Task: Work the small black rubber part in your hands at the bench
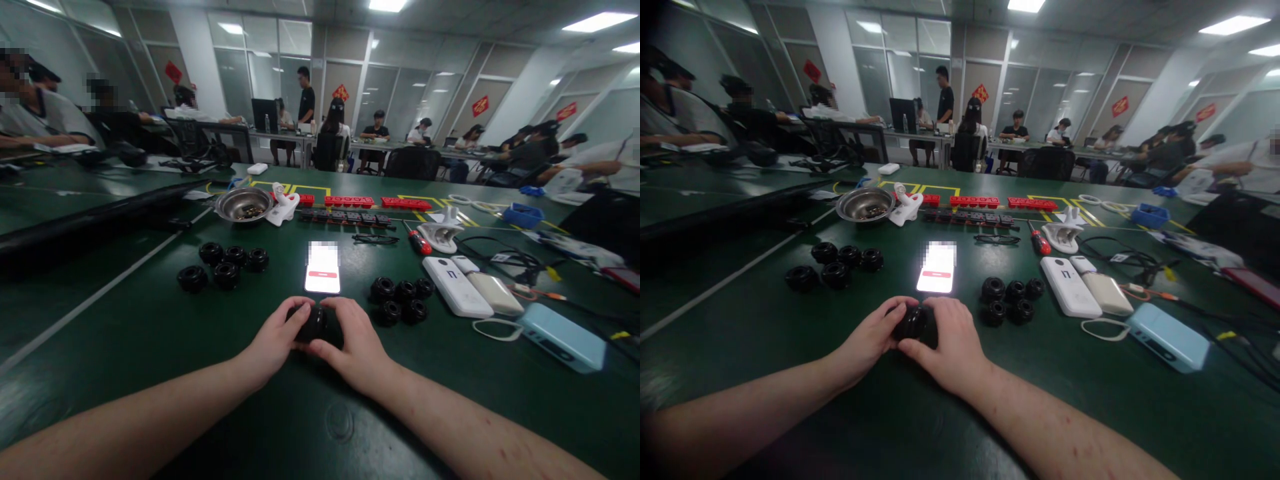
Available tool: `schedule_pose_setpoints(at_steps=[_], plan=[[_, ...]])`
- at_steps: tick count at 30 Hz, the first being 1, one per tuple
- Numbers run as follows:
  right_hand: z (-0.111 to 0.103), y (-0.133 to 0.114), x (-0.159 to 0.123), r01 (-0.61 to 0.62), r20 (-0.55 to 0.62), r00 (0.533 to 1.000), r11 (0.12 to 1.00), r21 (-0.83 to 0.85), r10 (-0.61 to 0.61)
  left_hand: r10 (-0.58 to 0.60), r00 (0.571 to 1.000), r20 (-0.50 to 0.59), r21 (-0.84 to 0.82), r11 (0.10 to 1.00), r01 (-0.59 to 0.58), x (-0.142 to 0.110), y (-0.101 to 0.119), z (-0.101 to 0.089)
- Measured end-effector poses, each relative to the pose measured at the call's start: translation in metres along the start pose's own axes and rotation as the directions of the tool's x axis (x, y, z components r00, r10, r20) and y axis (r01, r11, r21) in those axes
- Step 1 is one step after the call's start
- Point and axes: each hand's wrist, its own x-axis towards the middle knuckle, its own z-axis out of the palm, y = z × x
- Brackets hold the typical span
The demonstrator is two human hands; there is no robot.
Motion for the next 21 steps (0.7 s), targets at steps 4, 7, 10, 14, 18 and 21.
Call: schedule_pose_setpoints(at_steps=[4, 7, 10, 14, 18, 21], plan=[[0.0007, 0.0030, 0.0009, -0.008, 0.034, 0.999, 1.000, 0.011, 0.008, -0.035, 0.999, -0.005, 0.026, 0.999, 0.035, 0.0001, 0.0019, 0.0005], [-0.0001, 0.0025, 0.0004, 0.075, 0.021, 0.997, 0.995, 0.073, -0.076, -0.033, 0.999, 0.017, 0.000, 0.999, 0.033, 0.0027, 0.0010, -0.0013], [-0.0007, 0.0014, -0.0006, 0.117, 0.035, 0.992, 0.989, 0.088, -0.120, -0.017, 1.000, 0.025, -0.033, 0.999, 0.018, 0.0048, -0.0005, -0.0031], [0.0009, 0.0031, -0.0015, 0.073, 0.019, 0.997, 0.994, 0.077, -0.075, -0.009, 1.000, -0.007, -0.073, 0.997, 0.008, 0.0037, -0.0010, -0.0024], [0.0024, 0.0058, -0.0010, -0.017, -0.002, 1.000, 0.998, 0.054, 0.017, -0.003, 1.000, -0.005, -0.074, 0.997, 0.003, 0.0016, -0.0007, -0.0010], [0.0014, 0.0057, -0.0004, 0.013, 0.004, 1.000, 0.999, 0.050, -0.013, -0.013, 1.000, 0.013, -0.047, 0.999, 0.013, 0.0012, 0.0005, -0.0002]])
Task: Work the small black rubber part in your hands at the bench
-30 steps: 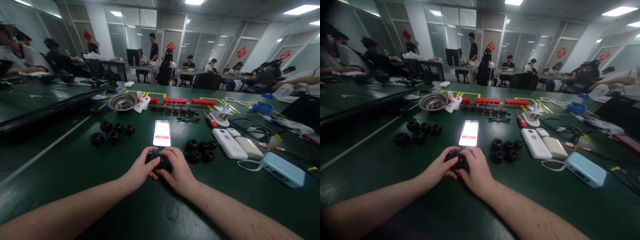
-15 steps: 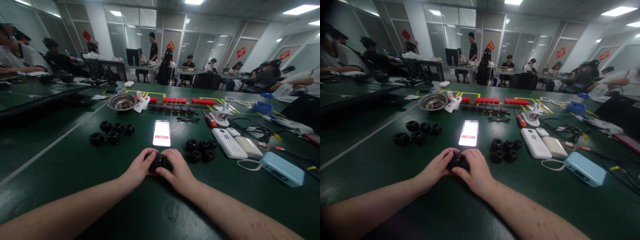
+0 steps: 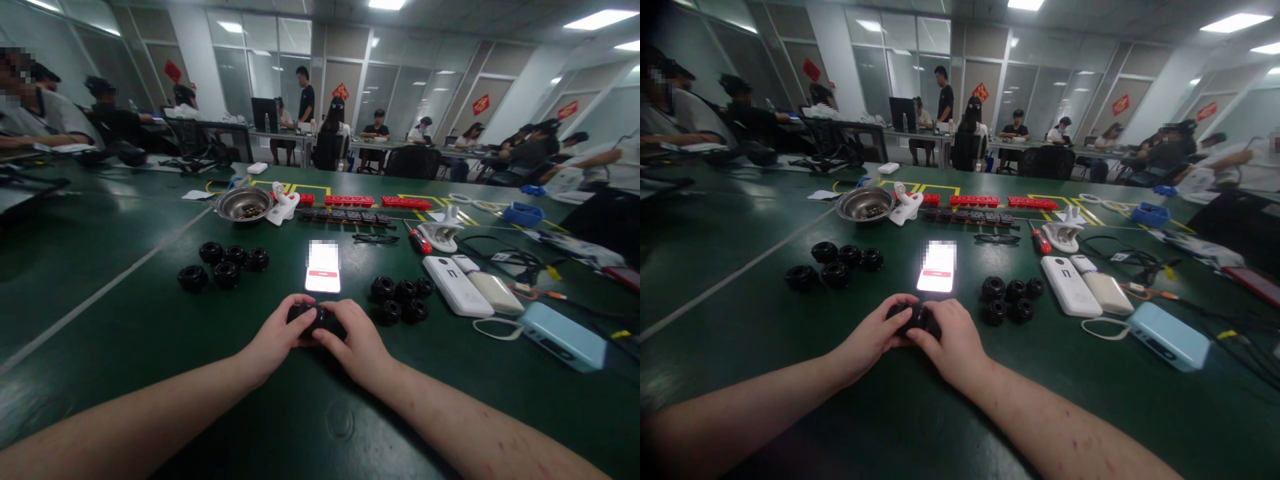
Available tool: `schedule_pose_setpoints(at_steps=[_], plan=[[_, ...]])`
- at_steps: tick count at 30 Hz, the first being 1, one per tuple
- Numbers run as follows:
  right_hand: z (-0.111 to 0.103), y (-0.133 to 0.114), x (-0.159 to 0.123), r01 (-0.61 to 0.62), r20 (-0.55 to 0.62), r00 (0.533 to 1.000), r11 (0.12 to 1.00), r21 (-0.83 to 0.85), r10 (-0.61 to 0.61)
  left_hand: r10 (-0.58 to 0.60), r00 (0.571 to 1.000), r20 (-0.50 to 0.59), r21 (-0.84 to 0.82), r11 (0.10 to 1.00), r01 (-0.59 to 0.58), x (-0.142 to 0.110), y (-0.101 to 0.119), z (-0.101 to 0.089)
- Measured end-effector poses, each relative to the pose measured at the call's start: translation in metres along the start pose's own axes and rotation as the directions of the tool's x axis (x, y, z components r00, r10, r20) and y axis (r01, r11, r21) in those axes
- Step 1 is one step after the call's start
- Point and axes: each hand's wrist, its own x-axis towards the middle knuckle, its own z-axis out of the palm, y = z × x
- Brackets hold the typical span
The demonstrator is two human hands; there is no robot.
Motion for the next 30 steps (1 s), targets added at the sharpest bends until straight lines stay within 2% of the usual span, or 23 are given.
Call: schedule_pose_setpoints(at_steps=[4, 7, 14, 21, 23, 27, 30], plan=[[-0.0018, -0.0023, -0.0003, 0.104, -0.036, 0.994, 0.994, 0.032, -0.103, -0.026, 0.999, -0.039, 0.039, 0.999, 0.027, 0.0003, 0.0017, 0.0010], [-0.0011, -0.0033, -0.0009, 0.107, -0.030, 0.994, 0.994, 0.026, -0.107, -0.021, 1.000, -0.024, 0.047, 0.999, 0.022, 0.0002, 0.0017, 0.0009], [0.0003, 0.0002, -0.0006, -0.023, -0.039, 0.999, 1.000, 0.011, 0.024, -0.009, 1.000, -0.010, -0.007, 1.000, 0.009, -0.0042, 0.0041, 0.0005], [-0.0021, -0.0041, -0.0013, 0.128, -0.050, 0.991, 0.991, 0.026, -0.126, -0.041, 0.999, -0.024, 0.063, 0.997, 0.043, -0.0001, 0.0033, 0.0015], [-0.0014, -0.0038, -0.0020, 0.110, -0.055, 0.993, 0.993, 0.037, -0.108, -0.035, 0.999, -0.006, 0.053, 0.998, 0.035, 0.0017, 0.0010, 0.0007], [0.0002, 0.0008, -0.0017, -0.003, -0.047, 0.999, 0.999, 0.039, 0.005, -0.013, 1.000, 0.010, 0.013, 1.000, 0.013, 0.0021, -0.0016, -0.0011], [-0.0003, 0.0026, -0.0002, -0.006, -0.017, 1.000, 1.000, 0.016, 0.007, -0.019, 0.999, 0.028, 0.020, 1.000, 0.019, 0.0002, 0.0000, -0.0009]])
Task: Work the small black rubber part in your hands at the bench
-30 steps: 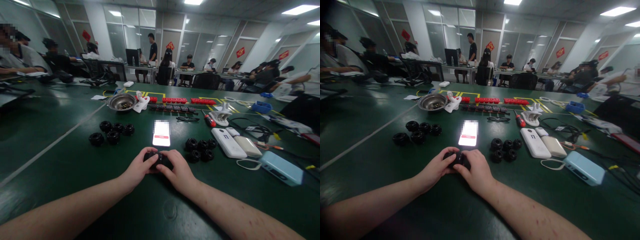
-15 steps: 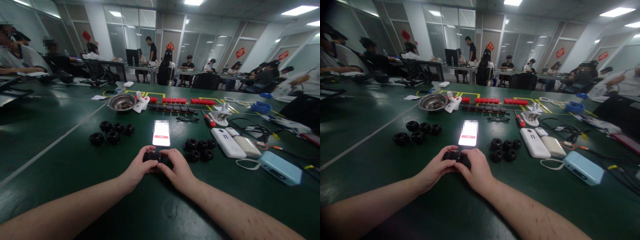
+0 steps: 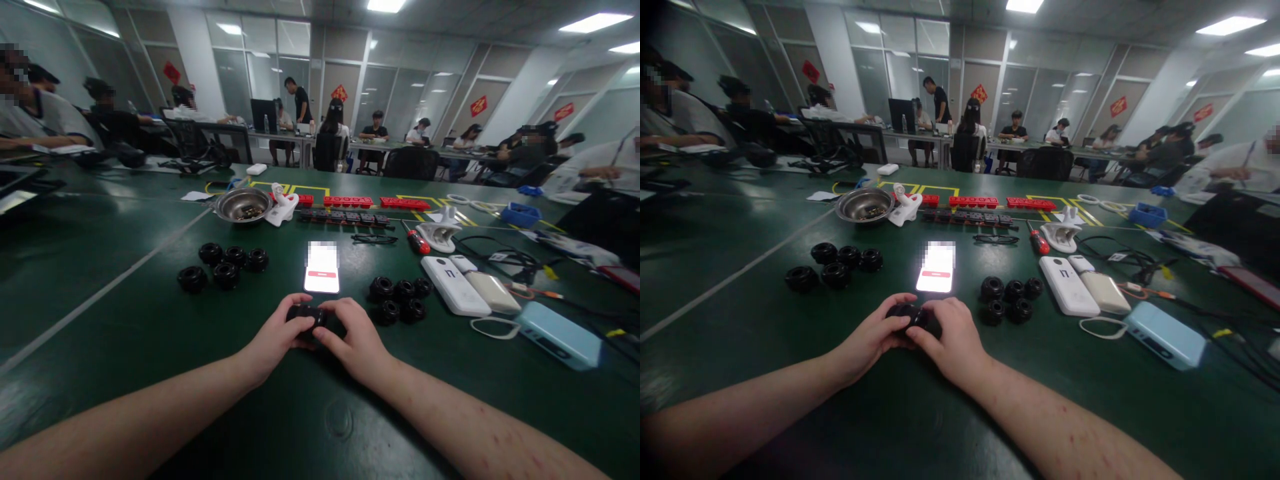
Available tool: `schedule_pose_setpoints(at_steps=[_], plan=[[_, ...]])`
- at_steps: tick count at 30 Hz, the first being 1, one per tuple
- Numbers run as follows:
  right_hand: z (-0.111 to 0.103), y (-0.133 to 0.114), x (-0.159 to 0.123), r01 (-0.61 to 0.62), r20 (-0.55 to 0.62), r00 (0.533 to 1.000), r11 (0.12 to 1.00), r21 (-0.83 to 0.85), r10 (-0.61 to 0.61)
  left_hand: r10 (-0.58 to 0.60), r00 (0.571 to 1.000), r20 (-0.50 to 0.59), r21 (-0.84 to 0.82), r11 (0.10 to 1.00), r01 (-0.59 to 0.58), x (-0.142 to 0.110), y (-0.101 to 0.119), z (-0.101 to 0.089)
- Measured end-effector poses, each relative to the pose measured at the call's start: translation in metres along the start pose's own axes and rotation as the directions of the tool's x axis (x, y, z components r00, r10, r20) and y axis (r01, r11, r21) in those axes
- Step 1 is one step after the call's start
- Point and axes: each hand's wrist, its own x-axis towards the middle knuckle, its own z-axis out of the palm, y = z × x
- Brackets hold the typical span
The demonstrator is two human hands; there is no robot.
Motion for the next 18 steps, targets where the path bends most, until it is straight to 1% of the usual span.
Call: schedule_pose_setpoints(at_steps=[5, 7, 10, 13, 15, 16, 18], plan=[[-0.0023, -0.0040, 0.0007, 0.123, -0.002, 0.992, 0.992, -0.001, -0.123, -0.007, 1.000, -0.027, 0.056, 0.998, 0.008, -0.0001, 0.0020, 0.0012], [-0.0025, -0.0056, 0.0003, 0.136, 0.005, 0.991, 0.991, -0.004, -0.136, -0.002, 1.000, -0.023, 0.078, 0.997, 0.003, 0.0009, 0.0011, 0.0009], [-0.0017, -0.0058, -0.0006, 0.112, 0.009, 0.994, 0.994, 0.012, -0.112, 0.011, 1.000, -0.018, 0.045, 0.999, -0.010, 0.0009, -0.0001, 0.0000], [-0.0008, -0.0040, -0.0007, 0.033, -0.013, 0.999, 0.999, 0.020, -0.033, 0.011, 1.000, -0.029, 0.012, 1.000, -0.011, -0.0009, -0.0001, -0.0002], [-0.0008, -0.0028, -0.0002, -0.007, -0.015, 1.000, 1.000, 0.003, 0.007, 0.008, 1.000, -0.019, 0.020, 1.000, -0.007, -0.0018, 0.0001, 0.0000], [-0.0010, -0.0025, 0.0001, -0.004, -0.009, 1.000, 1.000, -0.007, 0.004, 0.008, 1.000, -0.015, 0.029, 1.000, -0.007, -0.0020, 0.0001, 0.0002], [-0.0017, -0.0028, 0.0004, 0.043, -0.003, 0.999, 0.999, -0.018, -0.043, 0.004, 1.000, -0.024, 0.048, 0.999, -0.003, -0.0015, -0.0002, 0.0005]])
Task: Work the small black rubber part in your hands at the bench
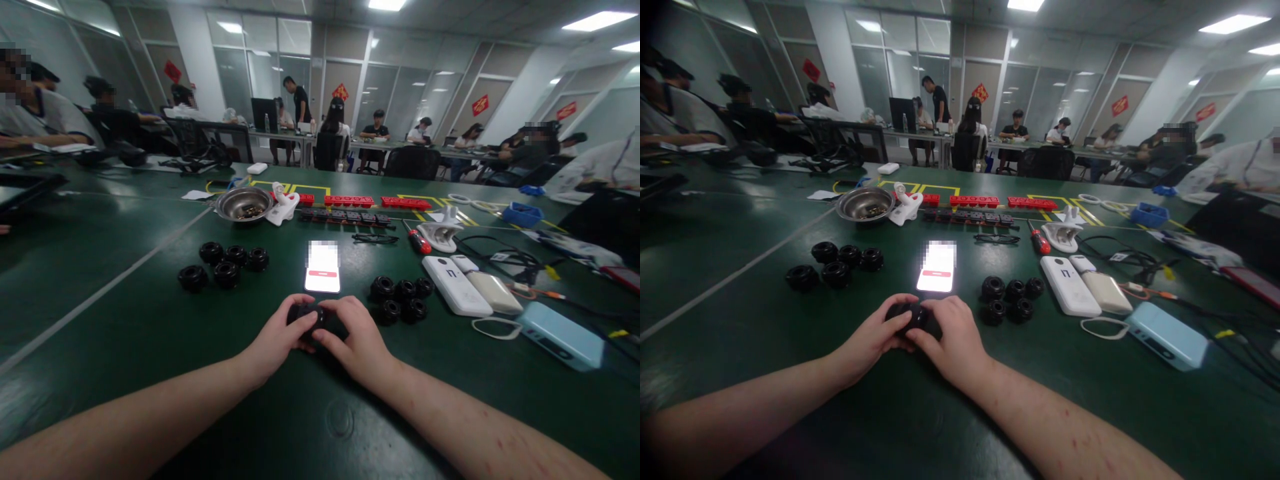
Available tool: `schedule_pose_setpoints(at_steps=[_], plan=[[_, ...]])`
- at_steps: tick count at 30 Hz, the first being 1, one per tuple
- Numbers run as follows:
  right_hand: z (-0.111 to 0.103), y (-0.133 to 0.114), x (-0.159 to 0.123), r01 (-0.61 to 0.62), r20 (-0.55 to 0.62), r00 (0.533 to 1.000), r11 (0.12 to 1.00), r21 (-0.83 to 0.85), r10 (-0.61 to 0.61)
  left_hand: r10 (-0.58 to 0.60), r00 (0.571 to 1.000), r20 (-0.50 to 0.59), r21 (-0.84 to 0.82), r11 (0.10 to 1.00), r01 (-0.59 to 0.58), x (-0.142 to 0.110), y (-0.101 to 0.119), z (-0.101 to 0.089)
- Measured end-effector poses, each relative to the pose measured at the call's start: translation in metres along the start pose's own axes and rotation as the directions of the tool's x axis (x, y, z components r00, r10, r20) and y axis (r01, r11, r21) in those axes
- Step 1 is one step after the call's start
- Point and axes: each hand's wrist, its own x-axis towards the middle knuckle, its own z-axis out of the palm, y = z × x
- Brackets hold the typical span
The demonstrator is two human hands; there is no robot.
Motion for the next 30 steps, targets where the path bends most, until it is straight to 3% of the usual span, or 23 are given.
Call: schedule_pose_setpoints(at_steps=[6, 10, 15, 24, 28, 30], plan=[[-0.0005, -0.0031, -0.0021, 0.103, -0.038, 0.994, 0.994, 0.021, -0.102, -0.006, 1.000, -0.014, -0.008, 1.000, 0.006, 0.0037, -0.0024, 0.0010], [0.0007, -0.0008, -0.0024, 0.014, -0.068, 0.998, 0.998, 0.058, -0.010, 0.007, 0.999, -0.042, -0.041, 0.999, -0.008, 0.0028, -0.0024, 0.0018], [0.0011, 0.0025, -0.0002, -0.087, -0.012, 0.996, 0.996, -0.009, 0.086, 0.011, 0.999, -0.052, -0.014, 1.000, -0.011, 0.0006, -0.0012, 0.0028], [-0.0004, -0.0054, -0.0021, 0.124, -0.049, 0.991, 0.992, -0.001, -0.124, 0.012, 1.000, -0.027, -0.031, 0.999, -0.013, 0.0047, -0.0045, -0.0010], [0.0016, -0.0022, -0.0026, -0.009, -0.076, 0.997, 0.999, 0.040, 0.012, 0.031, 0.998, -0.046, -0.043, 0.998, -0.033, 0.0031, -0.0047, 0.0002], [0.0023, 0.0007, -0.0012, -0.069, -0.034, 0.997, 0.997, 0.025, 0.070, 0.037, 0.998, -0.053, -0.037, 0.999, -0.039, 0.0021, -0.0041, 0.0011]])
